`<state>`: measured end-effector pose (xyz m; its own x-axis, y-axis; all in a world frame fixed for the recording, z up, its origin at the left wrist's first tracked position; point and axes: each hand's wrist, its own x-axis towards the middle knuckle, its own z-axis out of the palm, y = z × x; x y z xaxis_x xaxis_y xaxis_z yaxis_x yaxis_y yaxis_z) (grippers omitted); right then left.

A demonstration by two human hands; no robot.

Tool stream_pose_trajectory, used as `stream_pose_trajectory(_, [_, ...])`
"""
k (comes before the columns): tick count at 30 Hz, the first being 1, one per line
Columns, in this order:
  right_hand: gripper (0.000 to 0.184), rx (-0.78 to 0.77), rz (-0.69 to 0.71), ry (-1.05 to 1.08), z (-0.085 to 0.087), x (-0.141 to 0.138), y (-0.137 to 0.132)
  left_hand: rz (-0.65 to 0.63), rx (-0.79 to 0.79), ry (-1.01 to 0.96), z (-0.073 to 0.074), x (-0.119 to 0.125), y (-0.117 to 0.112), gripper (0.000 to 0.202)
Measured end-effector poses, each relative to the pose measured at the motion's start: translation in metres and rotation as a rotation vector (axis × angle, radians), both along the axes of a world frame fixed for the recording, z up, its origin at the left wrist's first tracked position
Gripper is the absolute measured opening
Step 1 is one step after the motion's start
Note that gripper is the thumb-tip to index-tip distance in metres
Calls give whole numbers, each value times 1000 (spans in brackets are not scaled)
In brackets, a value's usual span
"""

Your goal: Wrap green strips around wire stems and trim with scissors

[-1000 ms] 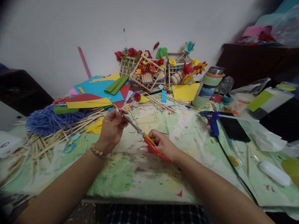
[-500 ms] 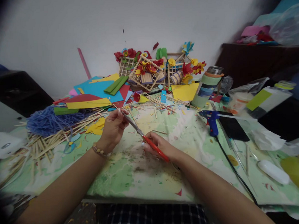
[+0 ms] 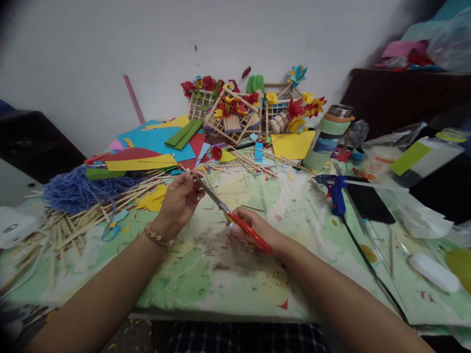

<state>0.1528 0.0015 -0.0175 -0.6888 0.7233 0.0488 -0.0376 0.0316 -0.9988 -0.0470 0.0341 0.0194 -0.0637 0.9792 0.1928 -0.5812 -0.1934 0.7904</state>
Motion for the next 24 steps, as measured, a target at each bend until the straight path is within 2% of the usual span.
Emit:
stream_pose_trajectory(3, [50, -63, 15, 40, 1, -2, -1, 4, 9, -12, -1, -1, 0, 25])
stream_pose_trajectory(12, [47, -26, -53, 30, -2, -3, 1, 12, 55, 44, -1, -3, 2, 24])
stream_pose_trajectory(24, [49, -25, -66, 31, 1, -5, -1, 18, 64, 59, -3, -1, 2, 27])
